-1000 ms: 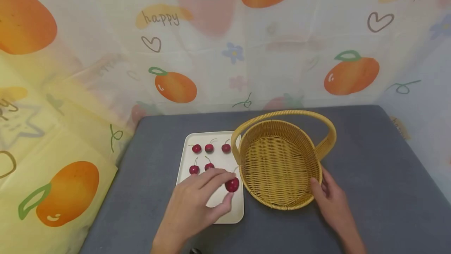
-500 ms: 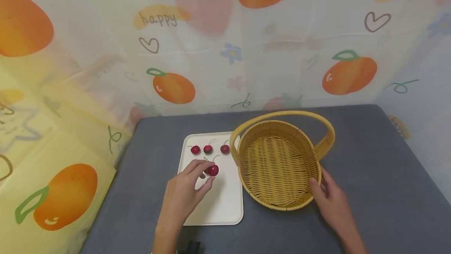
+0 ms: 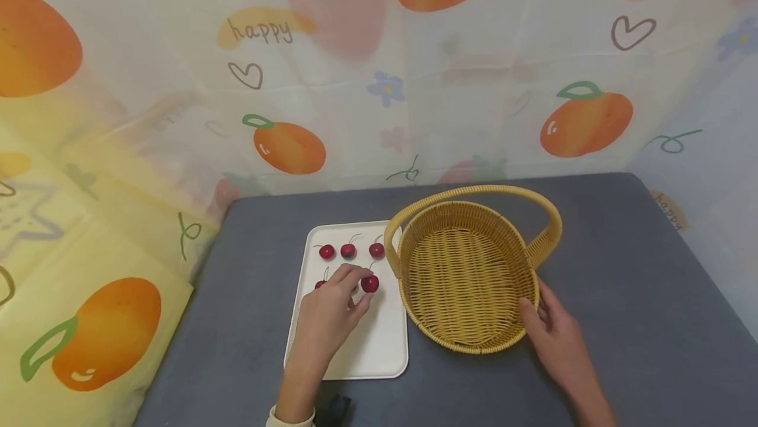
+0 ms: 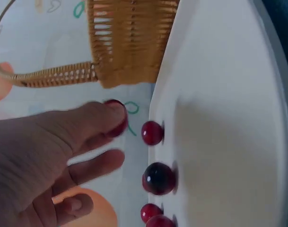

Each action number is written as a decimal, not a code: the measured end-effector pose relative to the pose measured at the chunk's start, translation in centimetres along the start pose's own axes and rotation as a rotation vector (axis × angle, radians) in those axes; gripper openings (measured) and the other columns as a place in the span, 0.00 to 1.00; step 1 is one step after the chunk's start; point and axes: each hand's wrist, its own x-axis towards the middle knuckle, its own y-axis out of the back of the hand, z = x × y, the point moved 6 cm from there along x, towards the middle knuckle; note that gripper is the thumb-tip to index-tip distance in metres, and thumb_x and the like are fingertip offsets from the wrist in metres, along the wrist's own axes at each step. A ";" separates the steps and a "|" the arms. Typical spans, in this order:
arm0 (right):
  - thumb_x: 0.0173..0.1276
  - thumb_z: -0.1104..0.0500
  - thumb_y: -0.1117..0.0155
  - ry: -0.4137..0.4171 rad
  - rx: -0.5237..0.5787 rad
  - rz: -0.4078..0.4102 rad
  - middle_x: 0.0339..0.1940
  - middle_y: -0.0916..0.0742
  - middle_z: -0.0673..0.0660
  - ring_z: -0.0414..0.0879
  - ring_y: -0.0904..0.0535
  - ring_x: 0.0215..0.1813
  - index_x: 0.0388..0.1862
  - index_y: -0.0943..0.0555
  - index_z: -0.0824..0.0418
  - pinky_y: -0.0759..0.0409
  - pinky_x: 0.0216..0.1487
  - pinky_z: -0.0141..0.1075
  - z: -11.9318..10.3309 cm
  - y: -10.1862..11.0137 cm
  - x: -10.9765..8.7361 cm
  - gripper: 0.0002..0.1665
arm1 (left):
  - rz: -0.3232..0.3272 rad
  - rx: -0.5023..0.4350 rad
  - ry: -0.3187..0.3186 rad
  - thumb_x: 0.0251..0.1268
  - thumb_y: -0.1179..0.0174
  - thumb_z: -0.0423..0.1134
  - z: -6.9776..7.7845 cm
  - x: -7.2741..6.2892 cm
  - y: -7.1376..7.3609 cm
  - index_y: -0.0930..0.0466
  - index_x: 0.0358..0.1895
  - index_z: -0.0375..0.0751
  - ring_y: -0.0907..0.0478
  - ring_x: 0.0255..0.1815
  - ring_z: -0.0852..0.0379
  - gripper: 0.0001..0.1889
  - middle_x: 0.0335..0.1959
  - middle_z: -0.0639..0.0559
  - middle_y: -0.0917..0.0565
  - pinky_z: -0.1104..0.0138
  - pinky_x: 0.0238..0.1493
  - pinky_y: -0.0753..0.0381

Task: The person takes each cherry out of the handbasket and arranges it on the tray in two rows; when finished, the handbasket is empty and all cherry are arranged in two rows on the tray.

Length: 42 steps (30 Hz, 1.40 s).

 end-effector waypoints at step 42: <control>0.88 0.49 0.50 -0.046 -0.015 -0.029 0.77 0.28 0.74 0.18 0.27 0.57 0.87 0.44 0.58 0.24 0.48 0.17 0.0 -1.2 -0.5 0.36 | -0.103 0.118 0.176 0.57 0.18 0.43 -0.7 -0.4 -2.6 0.12 0.58 0.50 0.27 0.17 0.57 0.24 0.50 0.53 0.11 0.67 0.18 0.31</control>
